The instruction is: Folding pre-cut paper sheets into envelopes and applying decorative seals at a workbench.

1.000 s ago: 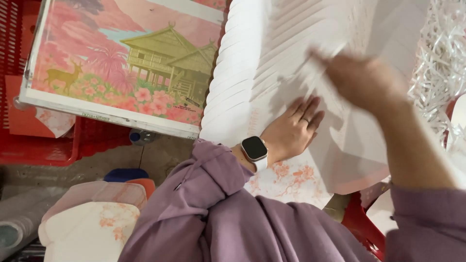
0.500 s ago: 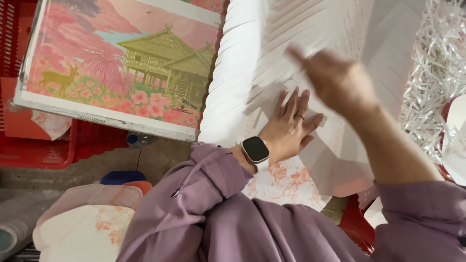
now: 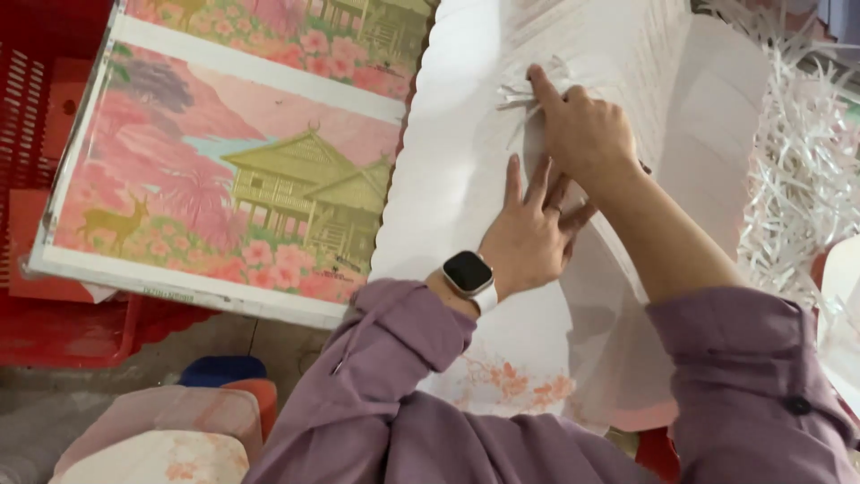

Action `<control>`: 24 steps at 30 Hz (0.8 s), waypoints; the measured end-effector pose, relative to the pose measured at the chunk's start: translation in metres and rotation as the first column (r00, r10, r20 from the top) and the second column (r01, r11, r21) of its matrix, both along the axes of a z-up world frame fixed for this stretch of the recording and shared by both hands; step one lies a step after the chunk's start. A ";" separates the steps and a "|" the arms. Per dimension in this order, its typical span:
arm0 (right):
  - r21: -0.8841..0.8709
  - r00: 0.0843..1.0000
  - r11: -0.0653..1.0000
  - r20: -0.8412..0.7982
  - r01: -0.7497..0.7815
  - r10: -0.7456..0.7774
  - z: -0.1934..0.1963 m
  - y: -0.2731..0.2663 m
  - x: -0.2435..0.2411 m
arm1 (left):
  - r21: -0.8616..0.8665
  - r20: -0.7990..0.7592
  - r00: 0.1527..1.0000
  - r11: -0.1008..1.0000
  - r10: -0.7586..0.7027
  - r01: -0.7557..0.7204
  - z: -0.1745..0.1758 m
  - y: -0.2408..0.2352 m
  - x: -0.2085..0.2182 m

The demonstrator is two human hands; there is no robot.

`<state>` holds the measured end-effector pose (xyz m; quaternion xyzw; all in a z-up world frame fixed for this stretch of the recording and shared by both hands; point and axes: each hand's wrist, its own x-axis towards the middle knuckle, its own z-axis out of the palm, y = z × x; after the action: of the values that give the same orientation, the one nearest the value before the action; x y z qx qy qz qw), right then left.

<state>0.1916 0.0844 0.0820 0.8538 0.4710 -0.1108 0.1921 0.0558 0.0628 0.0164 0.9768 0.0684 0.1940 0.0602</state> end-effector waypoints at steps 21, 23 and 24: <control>-0.152 0.982 0.988 0.186 -0.007 0.035 0.026 0.044 0.045 | -0.083 -0.289 0.956 0.996 -0.056 0.033 0.017 0.005 0.000; 0.023 0.997 1.000 0.080 -0.017 0.015 0.000 0.049 0.051 | -0.042 -0.305 0.951 0.998 -0.050 0.039 0.020 0.005 0.000; 0.023 0.997 1.000 0.075 -0.018 0.016 -0.004 0.055 0.057 | -0.042 -0.309 0.950 0.998 -0.049 0.037 0.020 0.005 0.002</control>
<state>0.2485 0.1396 0.0783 0.8555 0.4721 -0.0713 0.2005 0.0575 0.0681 0.0367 0.9951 0.0592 0.0357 0.0705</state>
